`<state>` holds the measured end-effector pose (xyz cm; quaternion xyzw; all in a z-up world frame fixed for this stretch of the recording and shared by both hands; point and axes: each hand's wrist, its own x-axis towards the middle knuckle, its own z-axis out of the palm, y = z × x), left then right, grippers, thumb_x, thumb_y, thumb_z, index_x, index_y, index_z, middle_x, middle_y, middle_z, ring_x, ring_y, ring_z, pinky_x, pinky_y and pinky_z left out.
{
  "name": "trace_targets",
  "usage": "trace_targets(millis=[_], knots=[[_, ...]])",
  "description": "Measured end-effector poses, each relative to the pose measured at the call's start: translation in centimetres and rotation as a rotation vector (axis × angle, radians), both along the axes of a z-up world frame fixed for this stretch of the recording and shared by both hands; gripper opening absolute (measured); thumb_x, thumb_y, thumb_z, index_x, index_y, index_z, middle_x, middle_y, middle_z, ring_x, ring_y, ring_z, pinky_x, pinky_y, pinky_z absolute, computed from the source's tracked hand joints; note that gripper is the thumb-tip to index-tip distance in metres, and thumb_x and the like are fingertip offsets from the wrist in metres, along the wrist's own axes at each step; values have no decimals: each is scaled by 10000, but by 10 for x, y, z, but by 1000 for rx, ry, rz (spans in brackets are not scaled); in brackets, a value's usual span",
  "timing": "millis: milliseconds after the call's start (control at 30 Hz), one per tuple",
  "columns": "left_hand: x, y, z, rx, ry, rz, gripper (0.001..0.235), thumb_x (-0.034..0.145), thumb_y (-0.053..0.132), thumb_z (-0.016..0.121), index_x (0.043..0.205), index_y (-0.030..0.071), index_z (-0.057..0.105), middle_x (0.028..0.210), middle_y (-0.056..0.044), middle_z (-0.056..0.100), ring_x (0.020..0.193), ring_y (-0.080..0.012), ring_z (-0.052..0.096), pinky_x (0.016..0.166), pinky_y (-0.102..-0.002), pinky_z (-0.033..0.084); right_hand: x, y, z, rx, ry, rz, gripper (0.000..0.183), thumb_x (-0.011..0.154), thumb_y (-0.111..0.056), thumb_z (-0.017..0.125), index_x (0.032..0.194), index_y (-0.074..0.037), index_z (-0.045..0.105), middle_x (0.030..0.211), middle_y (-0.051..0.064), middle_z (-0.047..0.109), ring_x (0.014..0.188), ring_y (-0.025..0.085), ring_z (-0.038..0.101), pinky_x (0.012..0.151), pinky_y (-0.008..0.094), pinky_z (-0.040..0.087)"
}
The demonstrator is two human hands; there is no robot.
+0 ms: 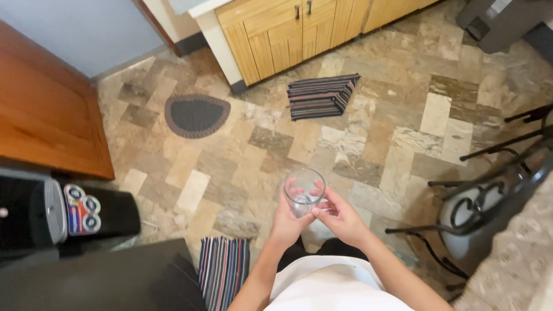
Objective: The recorder sets a dining table by placing bowls, plates, glasses, and silverware in their designated spots.
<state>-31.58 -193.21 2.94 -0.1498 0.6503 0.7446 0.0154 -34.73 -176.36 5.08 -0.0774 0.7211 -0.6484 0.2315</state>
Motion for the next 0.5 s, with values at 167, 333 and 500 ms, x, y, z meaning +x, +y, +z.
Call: trace_targets(millis=[167,333,500], knots=[[-126,-39,-16,-39,28,-72,1091,633,153,944,1541,166,339,1260,-142,595,1158,-214,601,968,-337,549,-113,-33,-23,-37,-8,-70,757,917,-151,694,1599,-245,378,1394,58,651,1051,152,694,889,304,555],[-262,-48,-7,-185,-25,-150,1087,660,178,917,1557,195,302,1313,-145,606,1247,-293,607,1037,-417,498,-242,-44,-34,5,60,-105,741,921,-182,706,1594,-212,397,1403,62,651,1044,152,679,868,298,566],[-406,-35,-5,-145,-83,-159,1067,692,196,887,1557,235,264,1361,-146,610,1262,-289,607,1031,-418,500,-391,-31,-7,26,106,-79,731,902,-180,727,1568,-185,425,1350,76,673,969,171,691,792,303,612]])
